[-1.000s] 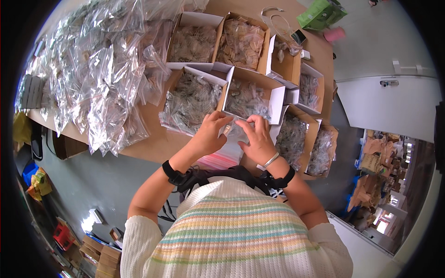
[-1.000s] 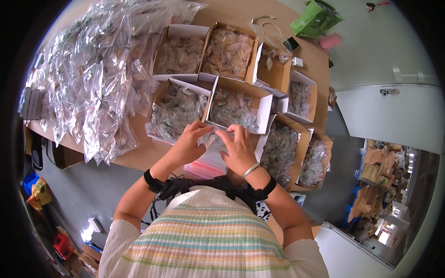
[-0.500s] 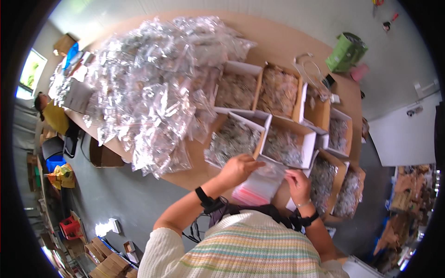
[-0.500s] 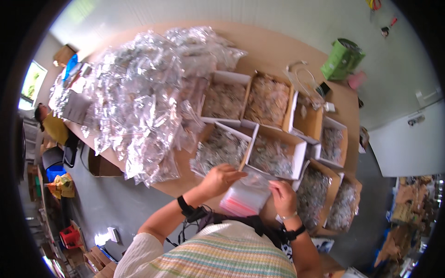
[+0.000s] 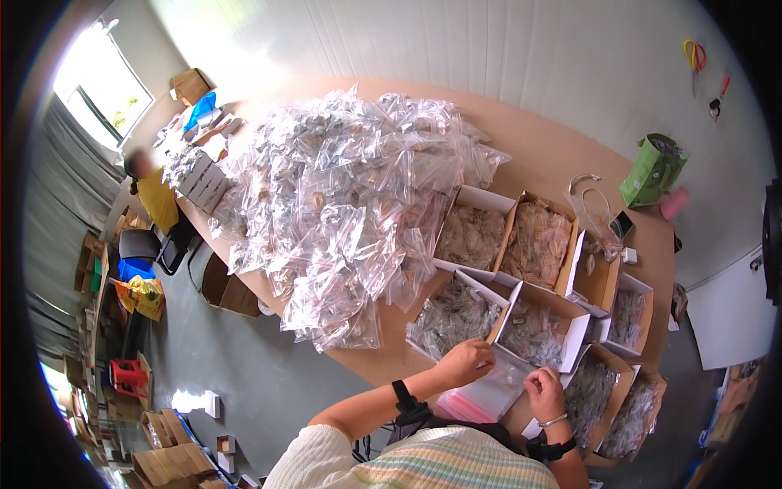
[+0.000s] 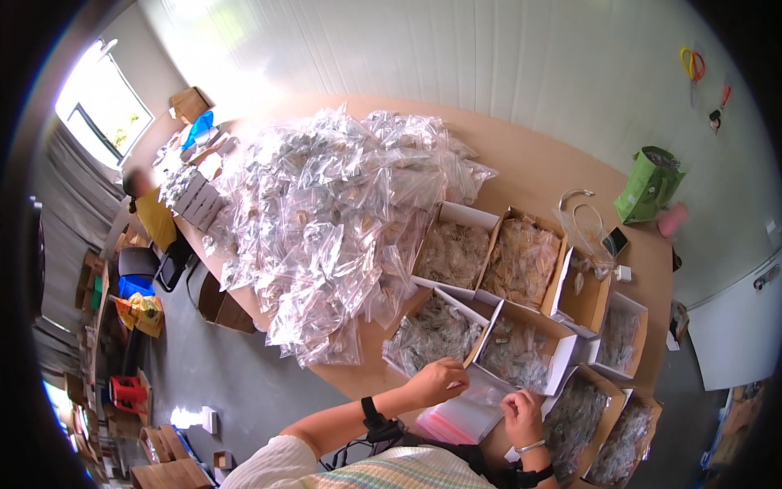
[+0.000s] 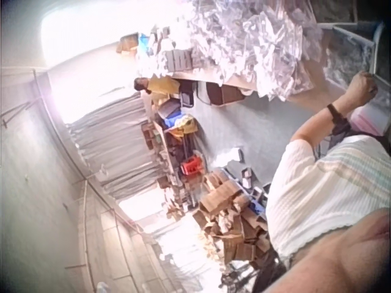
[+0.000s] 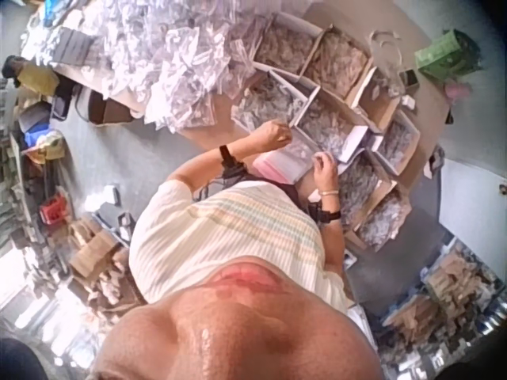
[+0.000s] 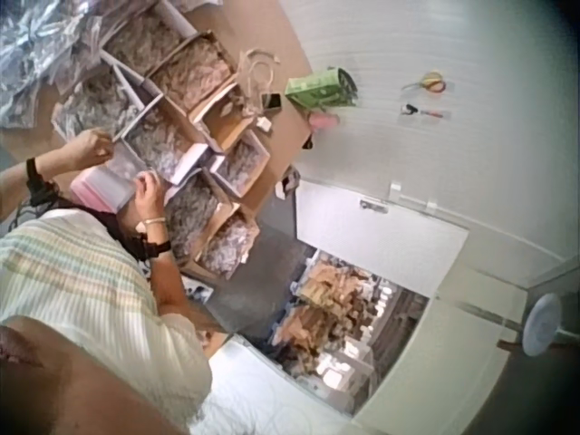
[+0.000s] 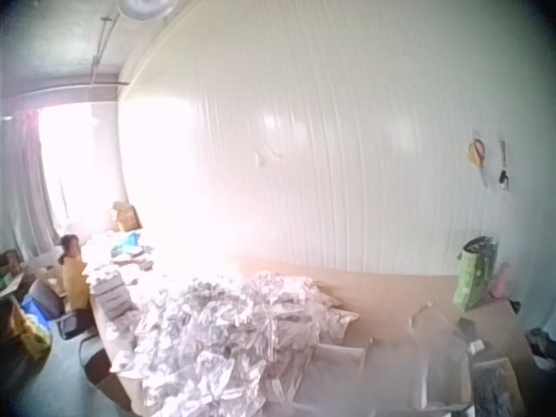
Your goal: The recorder is sorting small metal hardware components from boxes into plastic bags at a workstation.
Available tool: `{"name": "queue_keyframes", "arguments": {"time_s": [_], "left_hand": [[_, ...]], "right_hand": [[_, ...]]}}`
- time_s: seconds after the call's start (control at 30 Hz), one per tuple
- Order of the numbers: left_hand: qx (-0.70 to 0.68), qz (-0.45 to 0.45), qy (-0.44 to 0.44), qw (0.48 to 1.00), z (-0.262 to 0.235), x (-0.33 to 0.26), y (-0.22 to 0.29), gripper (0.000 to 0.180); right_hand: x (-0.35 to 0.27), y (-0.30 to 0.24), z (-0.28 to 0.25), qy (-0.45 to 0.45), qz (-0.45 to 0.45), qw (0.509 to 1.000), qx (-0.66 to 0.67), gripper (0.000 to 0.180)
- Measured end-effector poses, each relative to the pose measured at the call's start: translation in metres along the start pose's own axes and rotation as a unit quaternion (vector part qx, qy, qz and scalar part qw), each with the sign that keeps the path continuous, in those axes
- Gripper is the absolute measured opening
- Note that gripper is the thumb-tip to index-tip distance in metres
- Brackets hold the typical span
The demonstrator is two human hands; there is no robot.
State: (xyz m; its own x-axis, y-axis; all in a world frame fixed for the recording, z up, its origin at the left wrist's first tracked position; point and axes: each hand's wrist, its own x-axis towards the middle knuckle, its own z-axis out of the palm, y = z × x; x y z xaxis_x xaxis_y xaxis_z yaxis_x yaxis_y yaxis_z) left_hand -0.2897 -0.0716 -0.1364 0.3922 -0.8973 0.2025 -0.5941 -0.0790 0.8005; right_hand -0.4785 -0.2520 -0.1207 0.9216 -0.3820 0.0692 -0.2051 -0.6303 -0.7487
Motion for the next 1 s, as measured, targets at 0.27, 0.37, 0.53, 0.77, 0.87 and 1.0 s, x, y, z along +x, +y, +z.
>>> {"name": "queue_keyframes", "arguments": {"time_s": [0.27, 0.37, 0.53, 0.77, 0.87, 1.0], "left_hand": [[-0.017, 0.013, -0.022, 1.000, 0.012, 0.008, -0.005, 0.007], [-0.010, 0.012, -0.026, 1.000, 0.015, 0.010, -0.007, 0.008], [-0.024, 0.007, -0.042, 0.999, 0.024, 0.015, -0.004, 0.008], [-0.011, 0.014, -0.041, 0.999, 0.026, 0.014, 0.000, 0.008], [0.019, 0.021, -0.060, 0.998, 0.019, 0.017, 0.004, 0.008], [0.109, 0.089, -0.048, 0.989, -0.010, 0.023, -0.002, 0.014]], "right_hand": [[0.010, 0.012, 0.011, -0.015, -0.025, 0.999, -0.021, 0.014], [0.014, 0.012, 0.012, -0.010, -0.036, 0.999, -0.013, 0.015], [0.024, 0.008, 0.018, -0.034, -0.049, 0.998, -0.012, 0.014], [0.032, 0.002, 0.027, -0.048, -0.070, 0.996, -0.014, 0.017], [0.033, -0.002, 0.019, -0.013, -0.081, 0.995, -0.059, 0.020], [0.038, -0.002, -0.004, 0.035, -0.082, 0.994, -0.070, 0.028]]}}
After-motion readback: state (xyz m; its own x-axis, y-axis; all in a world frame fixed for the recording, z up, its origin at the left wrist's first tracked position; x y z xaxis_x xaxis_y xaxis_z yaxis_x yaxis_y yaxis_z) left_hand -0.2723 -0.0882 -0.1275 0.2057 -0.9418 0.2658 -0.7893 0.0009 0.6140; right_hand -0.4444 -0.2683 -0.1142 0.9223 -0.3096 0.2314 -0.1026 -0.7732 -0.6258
